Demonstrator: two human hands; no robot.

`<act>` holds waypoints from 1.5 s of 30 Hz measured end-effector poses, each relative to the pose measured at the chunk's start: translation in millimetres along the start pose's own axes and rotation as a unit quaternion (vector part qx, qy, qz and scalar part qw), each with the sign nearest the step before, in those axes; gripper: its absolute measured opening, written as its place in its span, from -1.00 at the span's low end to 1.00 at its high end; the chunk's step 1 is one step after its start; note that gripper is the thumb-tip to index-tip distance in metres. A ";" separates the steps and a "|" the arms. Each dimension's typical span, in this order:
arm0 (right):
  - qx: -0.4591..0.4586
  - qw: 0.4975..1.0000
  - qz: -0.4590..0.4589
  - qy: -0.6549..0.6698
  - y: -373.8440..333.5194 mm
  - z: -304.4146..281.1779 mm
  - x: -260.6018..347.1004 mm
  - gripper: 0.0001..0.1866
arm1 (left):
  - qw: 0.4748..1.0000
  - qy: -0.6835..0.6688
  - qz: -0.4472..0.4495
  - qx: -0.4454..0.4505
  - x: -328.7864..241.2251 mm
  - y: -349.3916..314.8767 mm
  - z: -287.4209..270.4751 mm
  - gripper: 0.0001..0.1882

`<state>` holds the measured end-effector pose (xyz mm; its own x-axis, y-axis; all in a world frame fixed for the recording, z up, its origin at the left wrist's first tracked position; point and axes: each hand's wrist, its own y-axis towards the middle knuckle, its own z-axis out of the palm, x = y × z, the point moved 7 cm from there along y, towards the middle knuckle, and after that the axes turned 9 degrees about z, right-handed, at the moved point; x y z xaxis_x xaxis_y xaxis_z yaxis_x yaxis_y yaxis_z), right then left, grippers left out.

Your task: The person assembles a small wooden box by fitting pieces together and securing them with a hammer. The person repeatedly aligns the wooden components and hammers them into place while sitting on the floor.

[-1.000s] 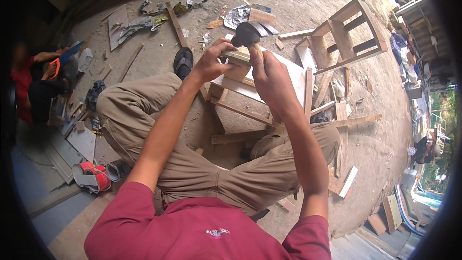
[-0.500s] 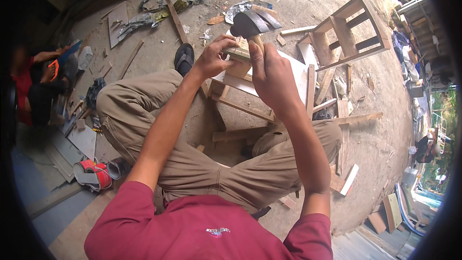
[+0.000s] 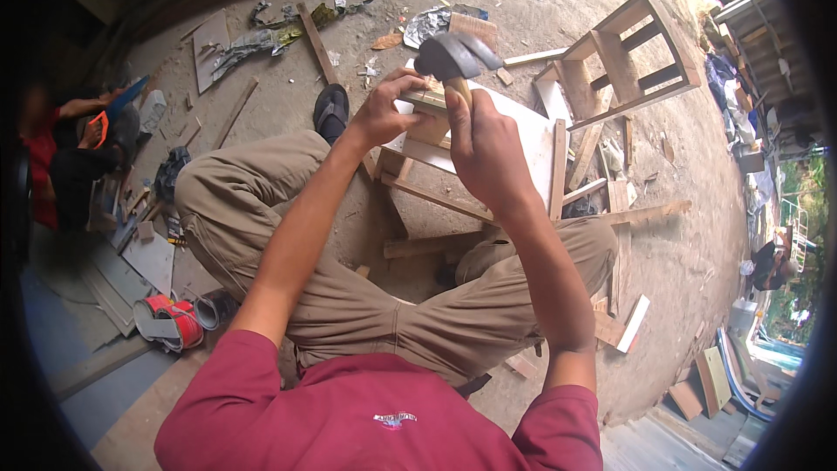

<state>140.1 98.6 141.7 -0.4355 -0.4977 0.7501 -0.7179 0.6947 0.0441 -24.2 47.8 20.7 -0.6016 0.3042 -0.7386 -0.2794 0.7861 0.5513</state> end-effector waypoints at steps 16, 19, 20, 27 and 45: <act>-0.046 0.980 0.148 0.126 29.1 32.4 -98.7 -0.67 | 0.999 0.028 -0.010 -0.044 -9.4 5.6 -0.5 -0.57; -0.048 0.983 0.143 0.103 27.4 37.0 -102.0 -0.70 | 0.992 0.031 -0.001 -0.125 -14.0 1.1 1.9 -0.60; -0.050 0.984 0.138 0.097 25.0 39.0 -101.6 -0.71 | 0.988 0.044 0.008 -0.146 -16.2 -1.5 2.8 -0.62; -0.068 0.990 0.117 0.046 17.9 37.0 -93.9 -0.70 | 0.978 0.068 -0.016 -0.199 -18.4 -1.1 6.0 -0.66; -0.041 0.991 0.119 0.041 16.2 34.3 -88.6 -0.71 | 0.972 0.070 -0.018 -0.224 -19.3 -3.5 9.9 -0.71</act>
<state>148.4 136.2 53.4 -0.5386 -0.2731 0.7971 -0.5525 0.8287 -0.0894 -4.2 44.6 29.2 -0.6723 0.1791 -0.7183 -0.5819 0.4719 0.6623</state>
